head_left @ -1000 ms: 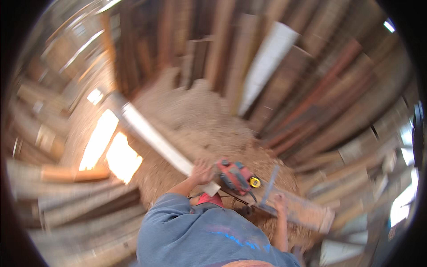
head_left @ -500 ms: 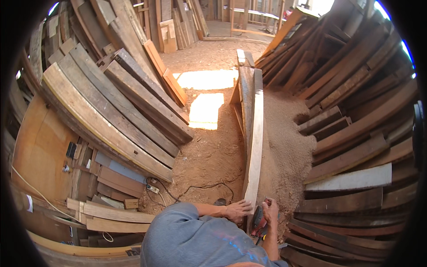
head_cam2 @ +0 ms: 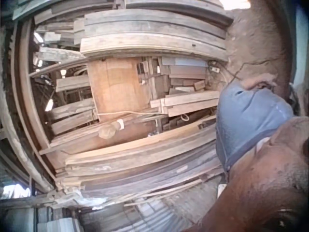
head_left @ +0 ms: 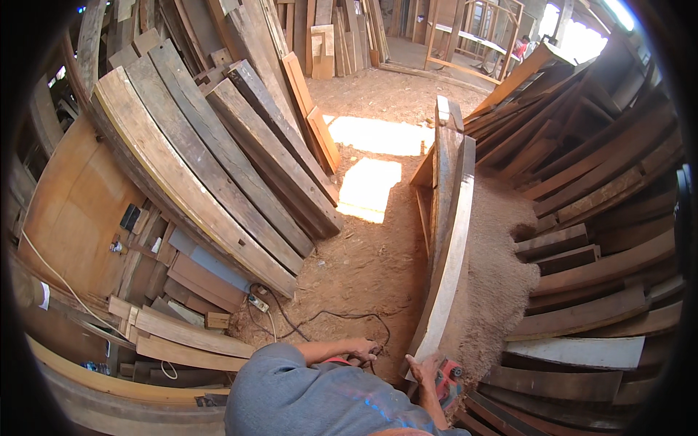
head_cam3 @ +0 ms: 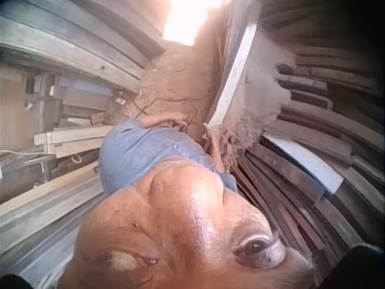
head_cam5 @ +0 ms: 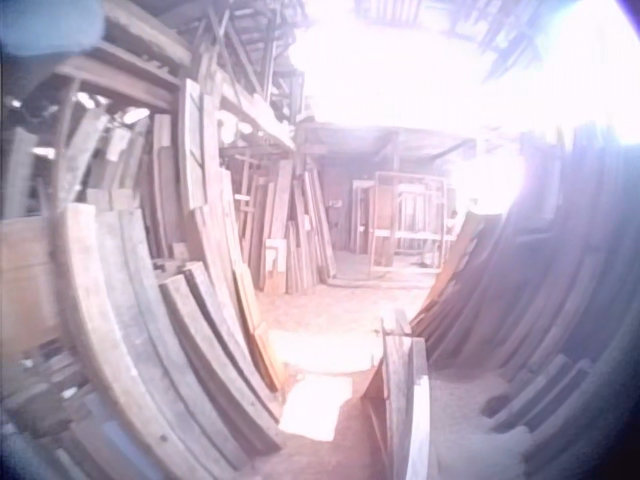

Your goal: The person measures a wooden board with a tape measure and a square, uses a power planer to smooth the surface, and rearranges several large wooden planks within a storage area.

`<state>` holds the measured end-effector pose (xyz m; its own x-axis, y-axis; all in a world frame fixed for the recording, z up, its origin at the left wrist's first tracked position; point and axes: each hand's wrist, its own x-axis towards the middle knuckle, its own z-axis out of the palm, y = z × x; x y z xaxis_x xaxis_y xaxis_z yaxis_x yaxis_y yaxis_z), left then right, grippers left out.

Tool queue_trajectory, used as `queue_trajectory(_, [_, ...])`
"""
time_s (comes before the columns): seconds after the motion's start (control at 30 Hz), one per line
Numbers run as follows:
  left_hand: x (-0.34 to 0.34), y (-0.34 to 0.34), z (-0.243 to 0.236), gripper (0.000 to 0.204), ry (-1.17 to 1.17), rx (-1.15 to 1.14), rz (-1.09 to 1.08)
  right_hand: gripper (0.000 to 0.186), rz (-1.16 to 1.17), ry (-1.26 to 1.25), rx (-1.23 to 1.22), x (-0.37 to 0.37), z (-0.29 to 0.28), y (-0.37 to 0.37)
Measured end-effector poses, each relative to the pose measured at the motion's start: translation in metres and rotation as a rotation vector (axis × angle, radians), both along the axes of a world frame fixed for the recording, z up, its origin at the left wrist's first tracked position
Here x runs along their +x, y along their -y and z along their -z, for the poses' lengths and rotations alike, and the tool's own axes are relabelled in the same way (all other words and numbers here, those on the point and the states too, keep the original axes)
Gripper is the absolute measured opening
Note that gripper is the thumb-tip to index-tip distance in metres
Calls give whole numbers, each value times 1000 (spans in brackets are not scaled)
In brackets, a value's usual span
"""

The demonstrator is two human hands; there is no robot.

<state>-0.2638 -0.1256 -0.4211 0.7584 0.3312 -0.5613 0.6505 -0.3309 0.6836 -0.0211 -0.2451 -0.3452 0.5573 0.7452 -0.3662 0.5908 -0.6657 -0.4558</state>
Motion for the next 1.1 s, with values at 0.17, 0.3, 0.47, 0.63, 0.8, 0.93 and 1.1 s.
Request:
queue_trajectory(0.17, [21,-15,2,74,15,-66,-83,100,36,-53,-153,5,-11,-11])
queue_trajectory(0.3, [52,4,4,112,156,-256,-374,94,31,-80,-186,-11,-40,-24])
queue_trajectory(0.47, [73,27,-9,142,423,-809,-918,102,6,-147,-183,-57,-34,-34])
queue_trajectory(0.63, [51,30,-5,128,506,-857,-946,101,-41,-221,-221,-68,-17,-28])
queue_trajectory(0.8, [56,44,27,125,591,-946,-1031,95,-144,-200,-190,-56,-9,-23])
queue_trajectory(0.93, [84,62,33,124,636,-997,-1036,94,-134,-237,-193,-31,-3,-11])
queue_trajectory(1.1, [115,73,17,122,643,-1117,-959,97,-164,-303,-104,14,-8,9])
